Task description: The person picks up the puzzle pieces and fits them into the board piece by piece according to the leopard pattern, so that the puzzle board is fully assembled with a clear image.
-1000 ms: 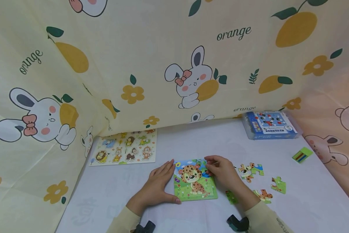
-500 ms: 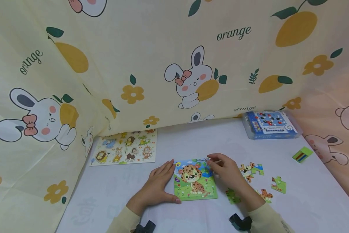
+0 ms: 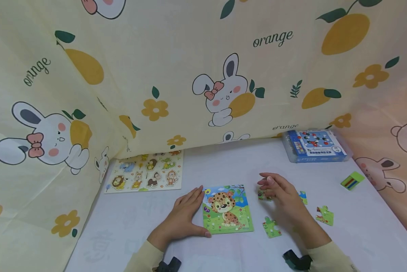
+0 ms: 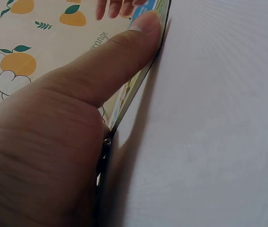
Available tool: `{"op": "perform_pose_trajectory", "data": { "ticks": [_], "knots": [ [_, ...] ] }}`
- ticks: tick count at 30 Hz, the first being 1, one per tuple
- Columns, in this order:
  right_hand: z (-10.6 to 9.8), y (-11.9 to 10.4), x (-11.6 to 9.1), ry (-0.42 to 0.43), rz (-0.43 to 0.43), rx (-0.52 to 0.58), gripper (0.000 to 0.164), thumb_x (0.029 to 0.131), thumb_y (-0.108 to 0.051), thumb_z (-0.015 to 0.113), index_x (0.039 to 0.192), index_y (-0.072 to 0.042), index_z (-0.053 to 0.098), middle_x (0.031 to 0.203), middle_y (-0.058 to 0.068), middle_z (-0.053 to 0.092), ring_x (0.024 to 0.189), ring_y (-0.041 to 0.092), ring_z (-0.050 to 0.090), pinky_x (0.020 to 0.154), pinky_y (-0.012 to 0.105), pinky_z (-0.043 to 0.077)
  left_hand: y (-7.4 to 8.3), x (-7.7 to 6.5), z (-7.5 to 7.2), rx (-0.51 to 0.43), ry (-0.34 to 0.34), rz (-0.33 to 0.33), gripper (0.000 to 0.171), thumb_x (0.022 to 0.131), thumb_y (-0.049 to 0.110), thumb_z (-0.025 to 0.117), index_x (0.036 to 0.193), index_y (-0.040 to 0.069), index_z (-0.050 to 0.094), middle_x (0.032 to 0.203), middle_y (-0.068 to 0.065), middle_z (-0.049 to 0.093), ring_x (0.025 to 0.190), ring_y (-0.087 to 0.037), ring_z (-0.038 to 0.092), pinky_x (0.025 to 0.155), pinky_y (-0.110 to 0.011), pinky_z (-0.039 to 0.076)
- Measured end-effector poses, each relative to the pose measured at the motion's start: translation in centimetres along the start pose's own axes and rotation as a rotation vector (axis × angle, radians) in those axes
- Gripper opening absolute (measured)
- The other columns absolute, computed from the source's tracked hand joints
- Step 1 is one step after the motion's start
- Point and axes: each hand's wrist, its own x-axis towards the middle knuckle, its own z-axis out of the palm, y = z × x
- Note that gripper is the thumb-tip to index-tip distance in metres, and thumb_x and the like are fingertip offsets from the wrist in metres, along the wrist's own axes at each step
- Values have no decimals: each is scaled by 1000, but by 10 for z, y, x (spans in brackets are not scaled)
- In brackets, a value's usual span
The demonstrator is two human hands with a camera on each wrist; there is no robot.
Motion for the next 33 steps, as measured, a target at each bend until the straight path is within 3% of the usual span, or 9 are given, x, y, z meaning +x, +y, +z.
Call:
{"op": "perform_pose_trajectory", "data": {
  "ticks": [6,12,17,22,24,27,30,33],
  "knots": [
    [-26,10,-6,45,-61,7,54,122,-33,31,160,1,47,140,26,63,124,24,68,97,26,56,1,0,0,-2,3,4,141,70,83,85,174,11,24,182,4,6,165,-17,4,128,-56,10],
    [-40,22,-5,79,-99,-33,52,121,-30,31,162,0,43,141,26,61,126,20,65,98,23,53,2,-1,0,2,-3,1,140,71,83,84,174,11,23,182,4,6,165,-16,3,128,-56,10],
    [-44,32,-2,44,-32,-107,52,121,-27,37,165,0,38,143,21,59,129,18,58,99,17,46,2,-1,-2,5,-8,1,140,71,84,84,174,11,23,182,3,6,165,-16,3,128,-56,10],
    [-45,36,0,4,48,-154,60,117,-29,54,168,-4,35,148,23,58,135,34,54,98,15,45,2,0,-1,7,-7,1,141,71,84,84,174,10,23,182,2,7,165,-16,3,128,-56,10],
    [-45,36,1,-18,81,-214,67,112,-34,65,167,-6,38,151,21,57,136,37,53,103,23,46,1,0,-1,8,-4,1,141,71,85,84,174,10,24,182,3,7,165,-16,3,128,-56,11],
    [-44,37,2,-64,89,-338,72,103,-37,79,162,-8,49,154,18,55,141,39,49,115,45,43,0,0,-1,4,-1,3,141,70,85,84,174,10,24,182,3,7,165,-16,3,128,-56,11],
    [-42,38,1,-109,42,-438,63,98,-32,85,151,-6,62,155,18,52,145,44,43,116,66,37,0,0,0,3,1,6,141,70,85,84,174,10,25,182,3,7,165,-17,4,127,-57,11],
    [-40,37,0,-126,10,-472,47,98,-25,86,138,-6,72,153,17,52,145,46,39,114,72,35,0,0,0,5,3,9,142,70,85,84,174,9,25,182,3,7,165,-17,4,127,-57,11]
  ]
}}
